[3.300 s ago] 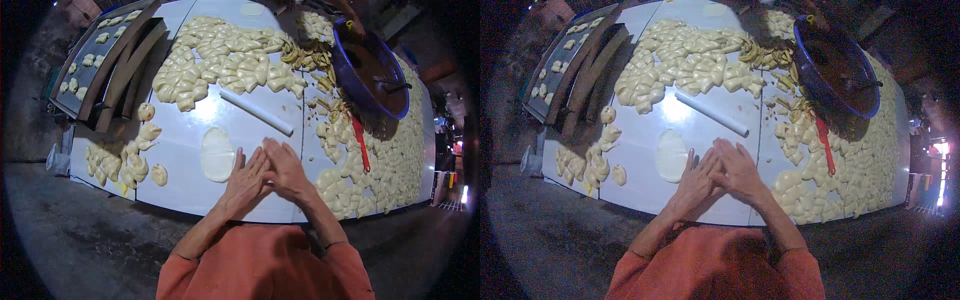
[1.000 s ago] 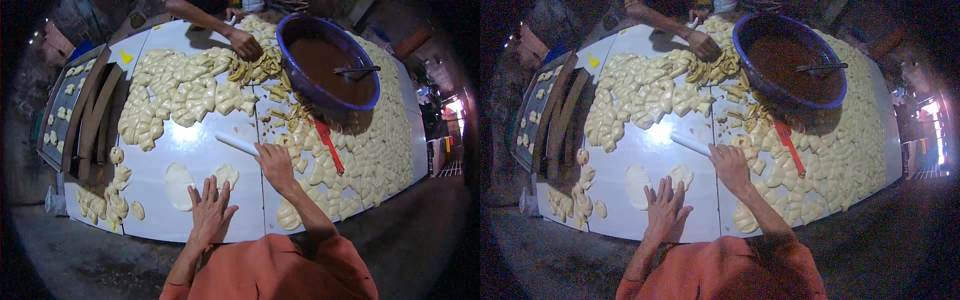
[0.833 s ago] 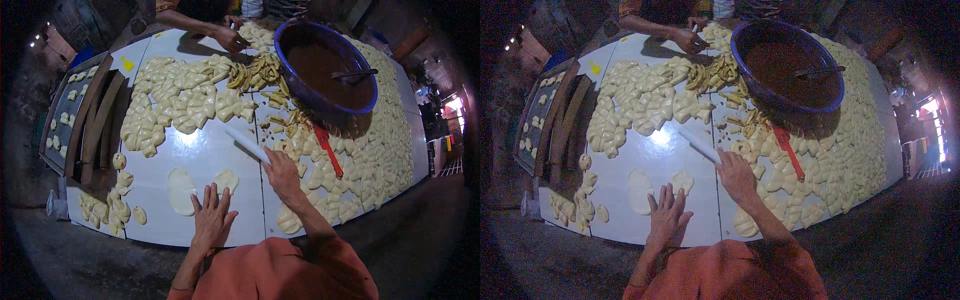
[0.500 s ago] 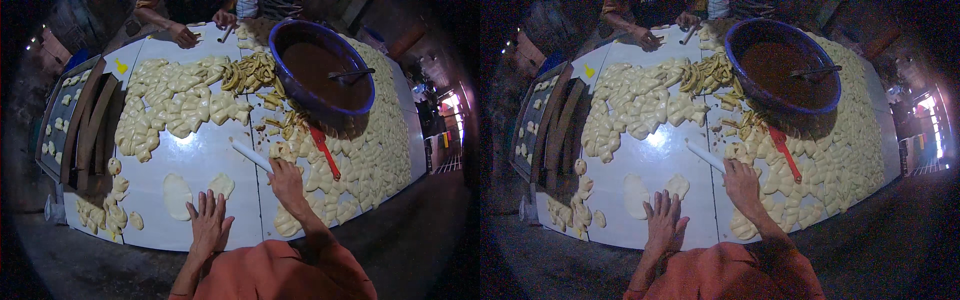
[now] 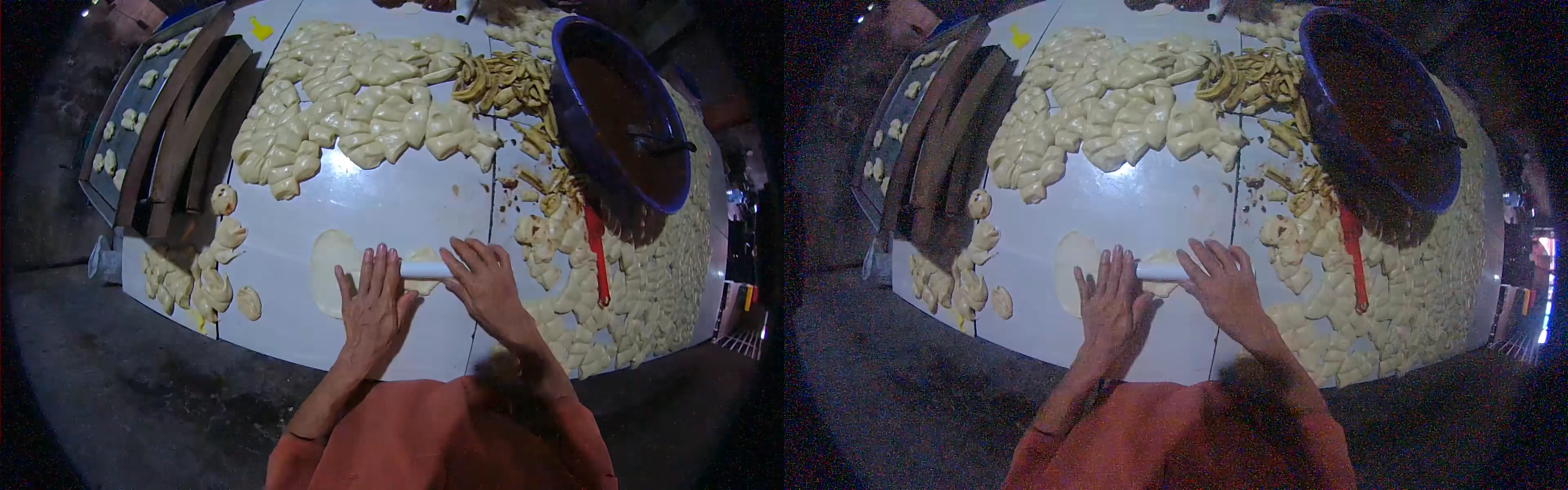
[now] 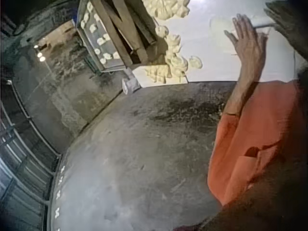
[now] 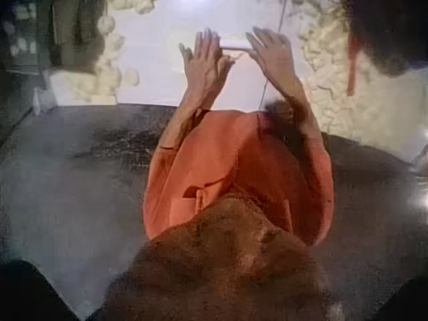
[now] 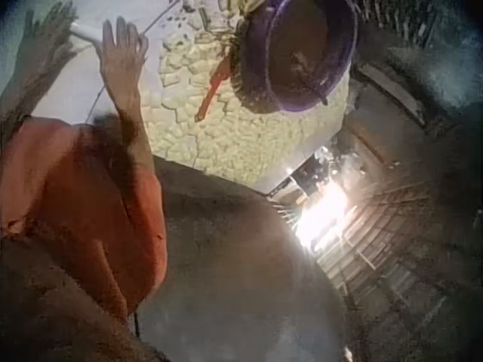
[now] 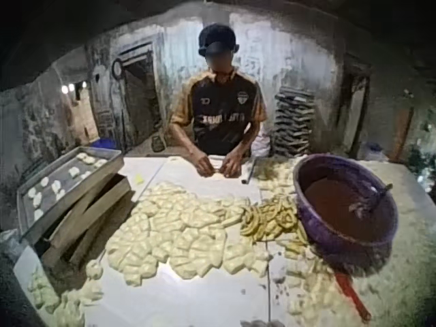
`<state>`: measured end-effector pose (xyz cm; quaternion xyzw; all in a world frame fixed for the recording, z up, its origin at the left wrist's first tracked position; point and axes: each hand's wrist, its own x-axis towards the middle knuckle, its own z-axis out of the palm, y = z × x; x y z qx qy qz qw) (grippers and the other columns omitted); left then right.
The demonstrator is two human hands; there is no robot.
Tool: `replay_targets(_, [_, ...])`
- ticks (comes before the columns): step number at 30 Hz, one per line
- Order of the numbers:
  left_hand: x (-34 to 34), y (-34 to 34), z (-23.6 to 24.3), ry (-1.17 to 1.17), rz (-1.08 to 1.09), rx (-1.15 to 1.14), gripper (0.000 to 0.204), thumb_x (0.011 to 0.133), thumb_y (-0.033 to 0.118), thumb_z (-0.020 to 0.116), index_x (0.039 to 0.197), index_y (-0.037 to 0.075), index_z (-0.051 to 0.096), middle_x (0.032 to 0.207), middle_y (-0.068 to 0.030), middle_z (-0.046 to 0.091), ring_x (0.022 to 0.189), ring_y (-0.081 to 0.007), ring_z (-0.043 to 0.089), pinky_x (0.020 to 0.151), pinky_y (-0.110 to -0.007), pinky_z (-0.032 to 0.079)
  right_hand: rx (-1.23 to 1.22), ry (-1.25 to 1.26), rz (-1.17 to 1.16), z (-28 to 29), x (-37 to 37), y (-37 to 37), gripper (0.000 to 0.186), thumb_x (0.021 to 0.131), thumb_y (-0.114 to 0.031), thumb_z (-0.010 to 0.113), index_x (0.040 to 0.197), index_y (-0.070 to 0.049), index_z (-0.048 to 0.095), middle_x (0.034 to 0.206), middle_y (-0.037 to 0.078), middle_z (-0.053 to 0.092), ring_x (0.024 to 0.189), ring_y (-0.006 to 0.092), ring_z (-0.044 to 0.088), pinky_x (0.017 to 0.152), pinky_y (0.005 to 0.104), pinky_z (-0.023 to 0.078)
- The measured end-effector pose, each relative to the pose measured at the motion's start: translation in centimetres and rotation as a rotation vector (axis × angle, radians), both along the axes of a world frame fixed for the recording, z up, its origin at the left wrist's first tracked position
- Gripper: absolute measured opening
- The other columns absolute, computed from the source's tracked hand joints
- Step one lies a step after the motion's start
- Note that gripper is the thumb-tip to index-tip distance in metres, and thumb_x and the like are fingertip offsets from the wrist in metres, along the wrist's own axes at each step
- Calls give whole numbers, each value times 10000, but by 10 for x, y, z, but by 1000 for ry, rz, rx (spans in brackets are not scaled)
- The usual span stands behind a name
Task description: The person flattens pieces of dough using a rolling pin, applies a dark filling from a bowl with a spatula, adds pieces of banana, and rolls the dough into cylinders before placing them on a metal tray.
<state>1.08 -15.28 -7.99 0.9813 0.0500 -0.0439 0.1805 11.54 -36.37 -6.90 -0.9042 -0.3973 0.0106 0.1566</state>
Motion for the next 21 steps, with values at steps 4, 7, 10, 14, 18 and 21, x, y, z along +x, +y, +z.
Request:
replay_targets(4, [31,9,-10,-101,93,28,687,1046,416,559,1583,13,412,1633,-197,427,1545,-356,353,1210,-744,72,-114,-107,-147,-21,22,25,574,983,-453,656,1494,-204,575,1599,126,472,1500,356,381,1203,647,237])
replay_targets(7, [69,24,-20,-97,103,75,624,1075,421,495,1551,20,464,1628,-220,425,1542,-367,352,1210,-743,50,-151,-214,-290,-31,55,51,563,1000,-465,632,1494,-202,575,1605,152,450,1502,385,368,1209,656,223])
replay_targets(10, [113,40,-28,-188,131,138,597,1092,403,446,1587,69,424,1681,-233,309,1579,-400,241,1208,-755,32,-98,-261,-336,-29,100,74,564,1001,-467,627,1478,-168,583,1599,178,436,1481,417,374,1205,645,239])
replay_targets(14, [154,57,-29,-267,133,113,593,1095,380,464,1625,133,373,1707,-267,207,1612,-396,123,1202,-771,37,157,-120,-54,-16,131,70,581,953,-444,698,1409,-98,602,1353,186,578,1218,408,554,1031,530,434])
replay_targets(18, [135,59,-18,-150,5,53,656,1029,342,584,1608,114,376,1689,-273,247,1562,-446,259,1207,-764,86,93,120,141,-2,97,39,505,908,-429,746,1273,-90,663,1047,139,646,962,368,636,845,486,503])
replay_targets(21, [106,60,-9,-158,-153,-121,649,1047,365,559,1621,134,364,1685,-254,275,1573,-411,259,1218,-748,103,59,134,134,11,74,19,464,926,-468,702,1182,-81,689,1001,129,656,941,356,645,832,483,509])
